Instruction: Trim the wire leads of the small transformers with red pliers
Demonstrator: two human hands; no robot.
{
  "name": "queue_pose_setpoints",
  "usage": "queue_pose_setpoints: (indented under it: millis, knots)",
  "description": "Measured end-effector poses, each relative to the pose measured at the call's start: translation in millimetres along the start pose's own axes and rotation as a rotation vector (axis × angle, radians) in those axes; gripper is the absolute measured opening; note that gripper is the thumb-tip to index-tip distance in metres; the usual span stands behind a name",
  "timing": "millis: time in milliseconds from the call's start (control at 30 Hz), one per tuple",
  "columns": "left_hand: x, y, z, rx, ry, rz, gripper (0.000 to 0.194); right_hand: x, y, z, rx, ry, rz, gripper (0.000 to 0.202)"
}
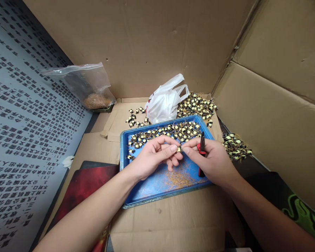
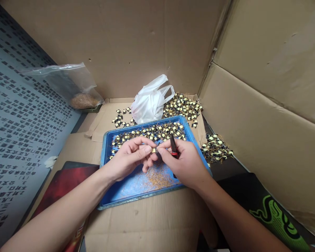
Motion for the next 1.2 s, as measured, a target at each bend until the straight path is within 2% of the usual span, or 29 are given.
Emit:
queue_pose_setpoints:
  millis: [167,333,467,600,700,800,1200]
  knots:
    - [-0.3,0.3,0.2,-0.007,-0.001,0.014,0.029,1.4,-1.4,0.4,0.022,0.01,-0.014,0.017]
    - [-0.2,0.1,0.7,0.0,-0.024,0.023,0.028,-1.9,-1.8,-0.2,-0.051,-0.093,0.019,0.01]
    - [-2.1,-0.5,3.1,0.016,-0.052,0.05,0.029,-5.8,-1.6,4.0,-0.152,-0.262,0.004,0.025]
    - [-4.6,-0.5,8.9,0.085,-0.061,0.077,0.028,-10.4,-2.0,-3.4,-0.346,-0.449,0.006,0.018]
    - [-7.3,-0.4,12.3,0.139,-0.04,0.103,0.026,-9.6,-2.3,-8.9,-0.437,-0.504,-0.035,0.032]
    - [-9.9,-0.3,13.5,0.163,-0.022,0.132,0.028,-8.7,-2.3,-9.9,-0.441,-0.542,-0.056,0.042]
    - [-13.3,0.5,13.4,0.2,0.038,0.155,0.024,-6.9,-5.3,-10.6,-0.374,-0.549,-0.105,0.044]
Point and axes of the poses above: each hand's wrist, its own y-axis towards the middle knuckle, its own x-axis out of the palm, z = x × y, the point moved 8 cm from there along y, towards the middle knuckle, and after that the axes turned 3 degrees about x, right-handed, at the moved point
